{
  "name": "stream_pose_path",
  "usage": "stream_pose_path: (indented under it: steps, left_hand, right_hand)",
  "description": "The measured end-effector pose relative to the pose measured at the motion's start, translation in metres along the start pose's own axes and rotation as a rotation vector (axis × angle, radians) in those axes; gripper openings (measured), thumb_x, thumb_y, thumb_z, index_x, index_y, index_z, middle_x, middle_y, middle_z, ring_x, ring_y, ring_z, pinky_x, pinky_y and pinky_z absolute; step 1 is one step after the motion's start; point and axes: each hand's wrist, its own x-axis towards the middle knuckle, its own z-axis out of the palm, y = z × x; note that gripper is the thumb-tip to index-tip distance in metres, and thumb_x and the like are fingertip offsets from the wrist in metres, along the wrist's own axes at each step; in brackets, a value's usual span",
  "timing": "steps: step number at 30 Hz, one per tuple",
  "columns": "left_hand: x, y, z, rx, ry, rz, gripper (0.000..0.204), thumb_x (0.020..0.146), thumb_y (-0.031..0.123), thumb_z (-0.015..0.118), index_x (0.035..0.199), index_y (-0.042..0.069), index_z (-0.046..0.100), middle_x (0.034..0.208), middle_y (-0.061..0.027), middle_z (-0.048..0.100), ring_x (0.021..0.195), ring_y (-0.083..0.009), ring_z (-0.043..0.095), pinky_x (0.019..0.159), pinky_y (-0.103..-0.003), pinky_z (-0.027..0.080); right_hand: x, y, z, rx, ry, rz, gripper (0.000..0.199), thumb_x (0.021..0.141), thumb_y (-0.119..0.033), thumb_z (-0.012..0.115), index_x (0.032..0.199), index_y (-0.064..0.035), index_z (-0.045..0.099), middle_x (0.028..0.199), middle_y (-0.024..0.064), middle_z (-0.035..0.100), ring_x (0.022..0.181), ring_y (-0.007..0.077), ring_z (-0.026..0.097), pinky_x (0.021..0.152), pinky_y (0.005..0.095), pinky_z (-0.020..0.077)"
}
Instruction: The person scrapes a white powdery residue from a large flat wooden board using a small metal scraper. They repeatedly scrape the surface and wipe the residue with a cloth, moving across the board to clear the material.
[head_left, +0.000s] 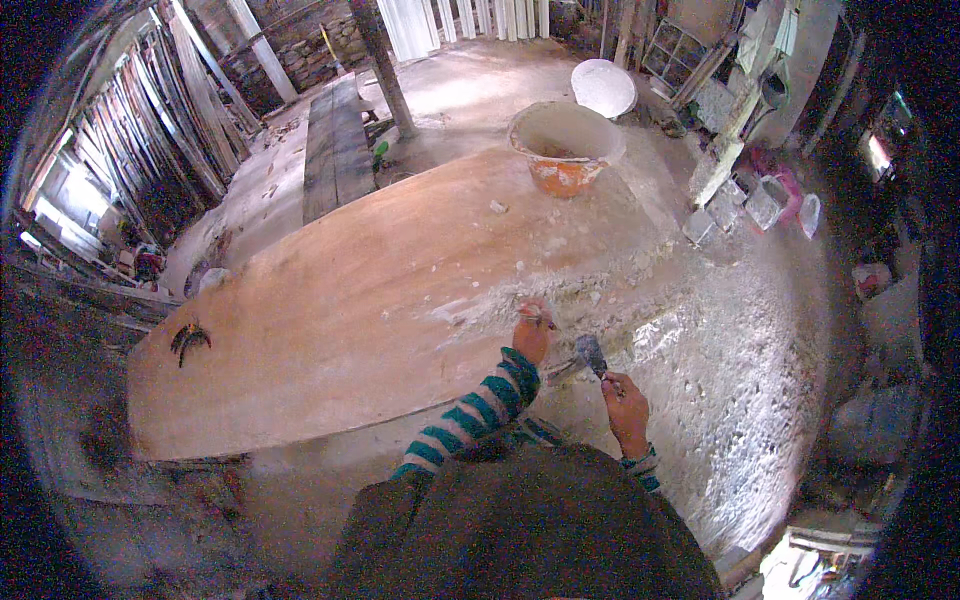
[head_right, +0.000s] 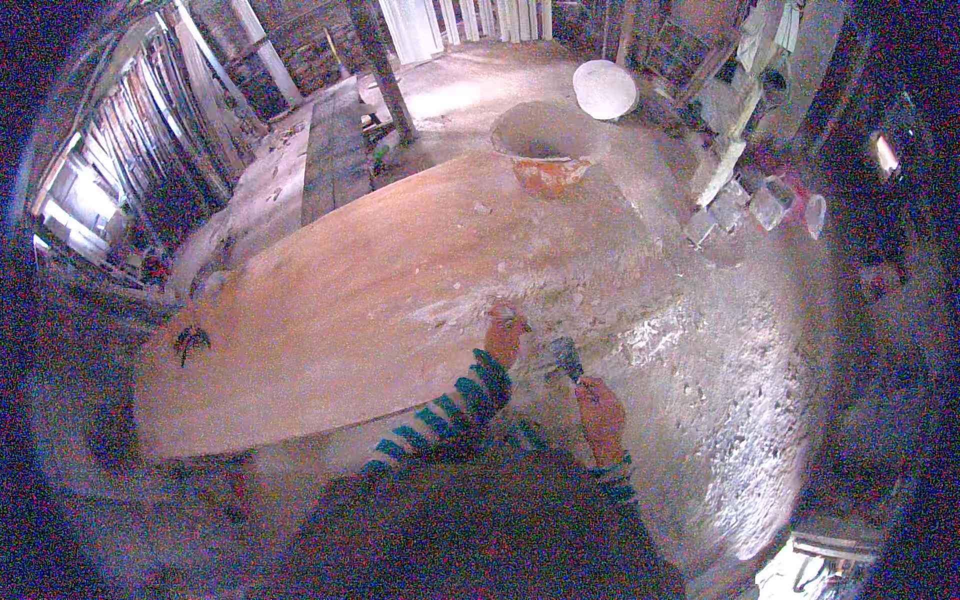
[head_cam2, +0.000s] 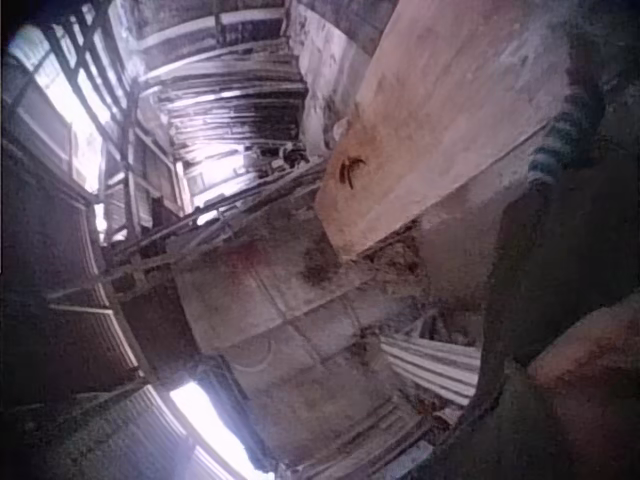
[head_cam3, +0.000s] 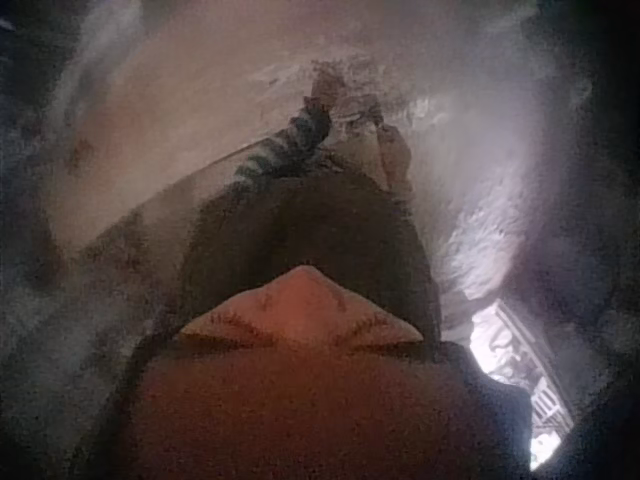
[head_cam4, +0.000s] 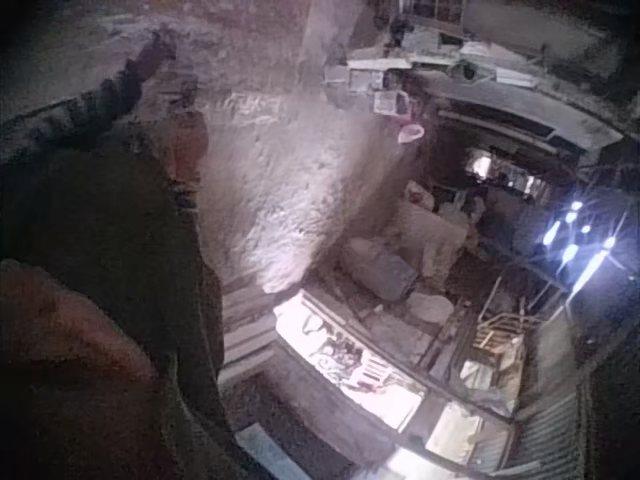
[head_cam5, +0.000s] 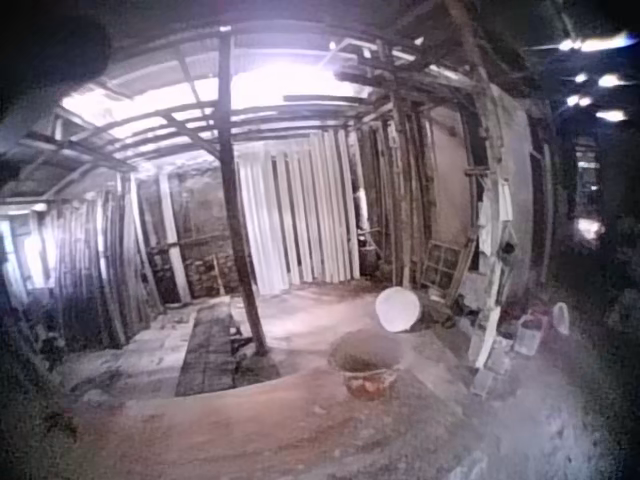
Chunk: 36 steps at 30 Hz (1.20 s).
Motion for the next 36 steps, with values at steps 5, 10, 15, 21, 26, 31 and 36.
stream_pose_path:
  steps: [5, 10, 15, 21, 26, 31, 36]
  left_hand:
    - [-0.044, -0.074, -0.104, -0.445, 0.036, -0.338, 0.024, 0.09, 0.019, 0.041, 0.108, 0.005, 0.045, 0.087, -0.0141, 0.058, 0.08, -0.0232, 0.056, 0.071, -0.036, 0.045]
    - [-0.083, -0.089, -0.191, -0.117, -0.104, -0.756, 0.02, 0.086, 0.011, 0.045, 0.105, 0.006, 0.042, 0.076, -0.0177, 0.058, 0.068, -0.0369, 0.057, 0.059, -0.043, 0.044]
    - [-0.039, -0.024, -0.108, -0.158, -0.225, -0.327, 0.029, 0.078, 0.004, 0.043, 0.107, 0.007, 0.047, 0.089, -0.0221, 0.056, 0.082, -0.0369, 0.057, 0.073, -0.043, 0.044]
    - [0.006, 0.024, -0.025, -1.803, 0.074, -0.593, 0.018, 0.088, 0.015, 0.042, 0.104, 0.008, 0.047, 0.093, -0.0128, 0.049, 0.087, -0.0269, 0.05, 0.08, -0.035, 0.041]
    - [-0.04, -0.094, -0.139, -0.437, 0.147, -0.186, 0.028, 0.087, 0.007, 0.038, 0.113, 0.004, 0.048, 0.11, -0.0133, 0.055, 0.099, -0.0248, 0.055, 0.079, -0.035, 0.047]
    - [-0.056, -0.137, -0.22, -0.275, 0.002, -0.982, 0.026, 0.092, 0.029, 0.039, 0.1, 0.008, 0.051, 0.071, -0.009, 0.052, 0.061, -0.0212, 0.049, 0.057, -0.035, 0.043]
    - [-0.036, -0.081, -0.112, -0.355, -0.227, -0.545, 0.027, 0.087, 0.019, 0.039, 0.108, 0.005, 0.047, 0.093, -0.0206, 0.055, 0.084, -0.0336, 0.055, 0.075, -0.041, 0.044]
  right_hand:
    - [-0.002, 0.009, -0.008, 0.015, -0.012, -0.044, 0.027, 0.083, -0.032, 0.055, 0.102, -0.0138, 0.06, 0.093, 0.0117, 0.063, 0.084, 0.0297, 0.061, 0.073, 0.0378, 0.0477]
    - [-0.003, 0.022, 0.005, -0.036, -0.002, -0.083, 0.023, 0.082, -0.026, 0.058, 0.099, -0.0106, 0.061, 0.086, 0.0112, 0.064, 0.076, 0.0251, 0.062, 0.065, 0.0339, 0.0467]
    - [0.002, 0.014, 0.012, -0.065, 0.039, -0.01, 0.024, 0.081, -0.025, 0.06, 0.099, -0.0105, 0.061, 0.083, 0.0107, 0.064, 0.07, 0.0231, 0.06, 0.062, 0.0326, 0.0459]
    - [0.005, -0.008, 0.01, 0.009, 0.033, -0.123, 0.024, 0.081, -0.023, 0.059, 0.1, -0.009, 0.06, 0.084, 0.0116, 0.064, 0.073, 0.0207, 0.061, 0.063, 0.0314, 0.046]
    - [0.002, -0.021, 0.008, 0.051, -0.02, 0.054, 0.027, 0.082, -0.027, 0.056, 0.103, -0.0103, 0.061, 0.096, 0.0127, 0.062, 0.088, 0.0308, 0.059, 0.077, 0.0376, 0.0459]
    - [-0.001, -0.016, 0.027, 0.01, -0.042, -0.067, 0.023, 0.081, -0.018, 0.058, 0.101, -0.0052, 0.06, 0.09, 0.0129, 0.064, 0.081, 0.0227, 0.061, 0.07, 0.0314, 0.0467]
    - [-0.007, -0.021, 0.038, 0.003, -0.015, -0.163, 0.024, 0.081, -0.019, 0.059, 0.101, -0.0054, 0.06, 0.091, 0.0128, 0.063, 0.08, 0.0235, 0.061, 0.069, 0.032, 0.0469]
